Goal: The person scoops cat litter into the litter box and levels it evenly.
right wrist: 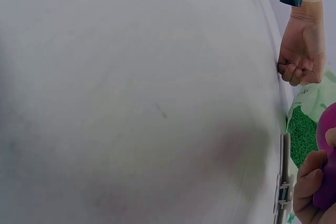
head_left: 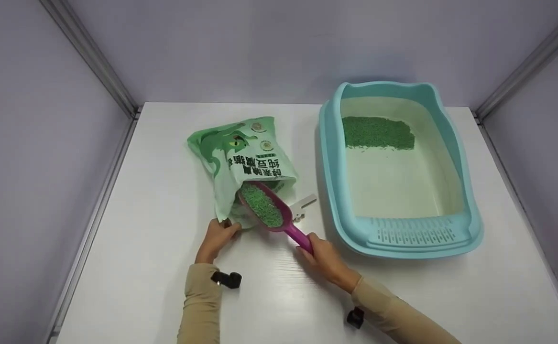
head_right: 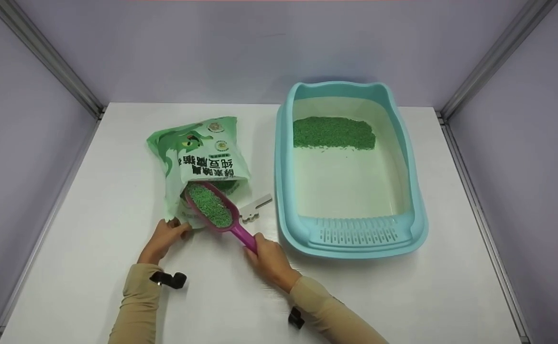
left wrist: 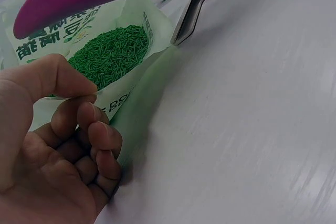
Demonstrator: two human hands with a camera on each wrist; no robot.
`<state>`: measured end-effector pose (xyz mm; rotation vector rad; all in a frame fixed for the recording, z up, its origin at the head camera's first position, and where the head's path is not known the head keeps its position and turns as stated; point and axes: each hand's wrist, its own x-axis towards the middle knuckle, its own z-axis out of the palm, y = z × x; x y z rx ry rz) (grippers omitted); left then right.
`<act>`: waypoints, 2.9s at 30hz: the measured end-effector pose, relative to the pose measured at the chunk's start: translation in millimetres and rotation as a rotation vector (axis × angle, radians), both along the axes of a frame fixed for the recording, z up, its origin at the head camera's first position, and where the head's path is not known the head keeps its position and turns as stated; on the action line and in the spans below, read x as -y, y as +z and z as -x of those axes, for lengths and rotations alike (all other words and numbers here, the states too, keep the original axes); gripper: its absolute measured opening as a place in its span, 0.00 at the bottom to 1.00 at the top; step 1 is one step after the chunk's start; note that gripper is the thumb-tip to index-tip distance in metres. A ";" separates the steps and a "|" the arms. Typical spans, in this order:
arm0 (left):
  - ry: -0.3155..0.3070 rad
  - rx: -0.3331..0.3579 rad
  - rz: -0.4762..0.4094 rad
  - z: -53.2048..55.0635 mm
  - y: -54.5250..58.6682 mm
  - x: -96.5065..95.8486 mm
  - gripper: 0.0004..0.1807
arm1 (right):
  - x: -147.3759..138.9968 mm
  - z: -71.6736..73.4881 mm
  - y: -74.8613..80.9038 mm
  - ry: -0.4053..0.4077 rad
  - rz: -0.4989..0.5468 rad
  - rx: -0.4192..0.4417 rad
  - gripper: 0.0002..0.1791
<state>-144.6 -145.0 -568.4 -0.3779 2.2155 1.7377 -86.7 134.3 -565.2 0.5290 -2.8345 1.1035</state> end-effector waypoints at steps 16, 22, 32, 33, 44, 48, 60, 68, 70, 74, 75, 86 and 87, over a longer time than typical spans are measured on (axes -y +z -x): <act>0.030 -0.017 0.014 1.9 -8.6 0.2 0.10 | -19.4 -5.9 26.0 -0.002 -0.050 0.125 0.11; 0.026 -0.006 0.020 2.1 -7.9 0.3 0.09 | -24.8 -9.8 37.9 0.016 -0.083 0.150 0.10; 0.025 -0.014 -0.009 1.5 -9.9 0.2 0.08 | -31.6 -14.9 54.3 0.084 -0.103 0.132 0.11; 0.025 -0.014 -0.008 1.4 -9.7 0.1 0.08 | -32.5 -15.0 56.8 0.087 -0.100 0.138 0.11; 0.023 -0.004 0.024 0.3 -8.5 0.0 0.09 | -41.6 -15.6 79.7 0.074 -0.131 0.138 0.11; 0.025 0.000 0.027 0.8 -8.7 0.2 0.10 | -43.5 -14.5 84.0 0.075 -0.132 0.146 0.10; 0.008 0.015 0.034 1.2 -7.7 0.4 0.10 | -53.9 -10.7 106.9 0.078 -0.099 0.153 0.11; -0.002 0.021 0.031 -2.7 12.9 -2.0 0.12 | -65.2 -8.5 119.8 0.009 -0.100 0.195 0.11; 0.006 0.015 0.029 -1.3 6.2 -1.1 0.12 | -67.5 -7.8 122.3 -0.007 -0.100 0.197 0.11; 0.016 0.003 0.027 1.9 -7.3 0.8 0.11 | -70.8 -6.6 125.9 -0.045 -0.097 0.204 0.12; 0.017 -0.001 0.024 2.0 -7.8 0.9 0.10 | -71.7 -6.4 126.6 -0.053 -0.094 0.208 0.12; 0.019 0.006 -0.005 1.7 -8.7 0.5 0.11 | -82.0 -4.6 131.8 -0.056 -0.079 0.171 0.11; 0.019 0.009 -0.007 1.7 -8.8 0.5 0.10 | -83.1 -4.4 132.7 -0.057 -0.077 0.169 0.11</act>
